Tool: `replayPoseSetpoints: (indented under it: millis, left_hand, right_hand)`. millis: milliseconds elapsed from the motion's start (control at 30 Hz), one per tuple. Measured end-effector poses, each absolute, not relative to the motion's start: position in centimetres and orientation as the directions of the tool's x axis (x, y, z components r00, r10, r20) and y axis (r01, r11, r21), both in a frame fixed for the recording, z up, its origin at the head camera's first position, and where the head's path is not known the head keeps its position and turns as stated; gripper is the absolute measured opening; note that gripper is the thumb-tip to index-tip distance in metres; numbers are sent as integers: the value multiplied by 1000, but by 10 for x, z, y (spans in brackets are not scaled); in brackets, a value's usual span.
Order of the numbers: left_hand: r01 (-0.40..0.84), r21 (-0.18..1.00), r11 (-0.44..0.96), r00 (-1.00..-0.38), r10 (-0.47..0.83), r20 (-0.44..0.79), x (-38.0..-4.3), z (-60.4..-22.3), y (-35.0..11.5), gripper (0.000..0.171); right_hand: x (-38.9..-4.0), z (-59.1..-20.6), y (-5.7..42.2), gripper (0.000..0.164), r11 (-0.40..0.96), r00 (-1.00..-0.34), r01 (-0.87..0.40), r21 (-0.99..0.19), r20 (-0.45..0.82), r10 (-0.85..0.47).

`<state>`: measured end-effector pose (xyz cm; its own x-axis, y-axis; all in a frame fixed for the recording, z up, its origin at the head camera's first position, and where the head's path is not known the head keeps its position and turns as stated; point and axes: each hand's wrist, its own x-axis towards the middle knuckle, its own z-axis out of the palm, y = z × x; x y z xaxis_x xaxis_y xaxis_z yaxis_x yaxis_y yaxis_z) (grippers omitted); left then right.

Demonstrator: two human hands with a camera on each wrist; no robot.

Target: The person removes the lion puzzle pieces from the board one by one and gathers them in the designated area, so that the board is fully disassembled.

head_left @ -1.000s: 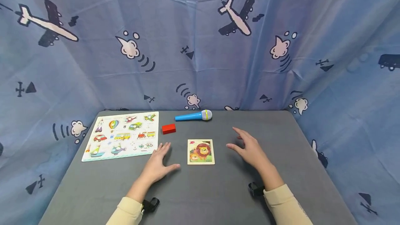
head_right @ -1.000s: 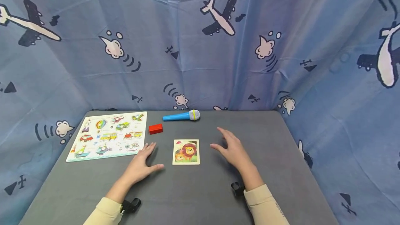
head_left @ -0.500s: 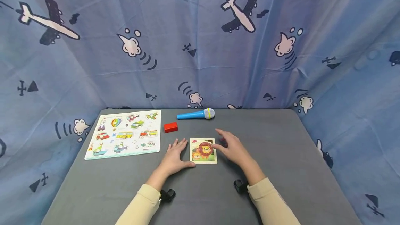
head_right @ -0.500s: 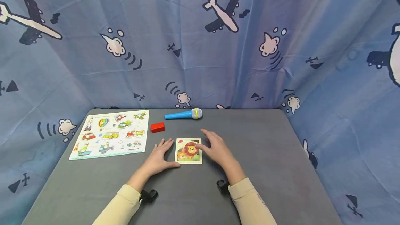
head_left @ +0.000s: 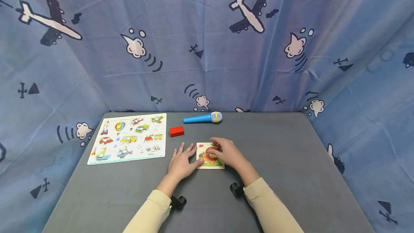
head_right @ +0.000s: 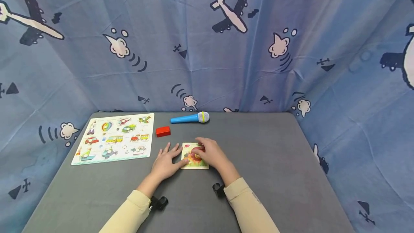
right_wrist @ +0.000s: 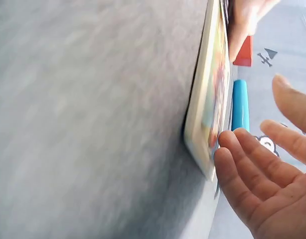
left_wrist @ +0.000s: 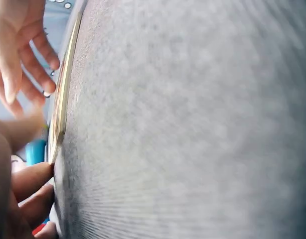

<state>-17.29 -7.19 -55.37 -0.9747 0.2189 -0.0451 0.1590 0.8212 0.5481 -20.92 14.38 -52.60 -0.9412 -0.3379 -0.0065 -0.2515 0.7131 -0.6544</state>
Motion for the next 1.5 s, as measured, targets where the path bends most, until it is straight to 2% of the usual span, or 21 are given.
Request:
replayPoseSetpoints:
  millis: [167, 467, 767, 1033, 1500]
  left_hand:
    - [93, 493, 865, -986, 147, -72, -176, -551, -63, 56]
    - [35, 356, 934, -999, 45, -19, -179, -544, -51, 47]
    - [-50, 463, 885, -996, -8, -92, -180, -540, -52, 48]
    - [-78, 463, 883, -992, -22, -125, -187, -539, -54, 51]
    - [-115, 484, 867, -990, -60, -129, -188, -539, -52, 54]
  right_hand:
    - [-215, -527, 132, 43, 723, -943, -228, -652, -37, -331]
    - [-221, -533, 114, 32, 773, -954, -208, -599, -49, -295]
    - [-221, -538, 103, 25, 830, -964, -142, -539, -115, -240]
    - [-221, -535, 101, 20, 829, -965, -162, -535, -92, -247]
    - [-227, -534, 100, 26, 847, -963, -134, -514, -133, -233]
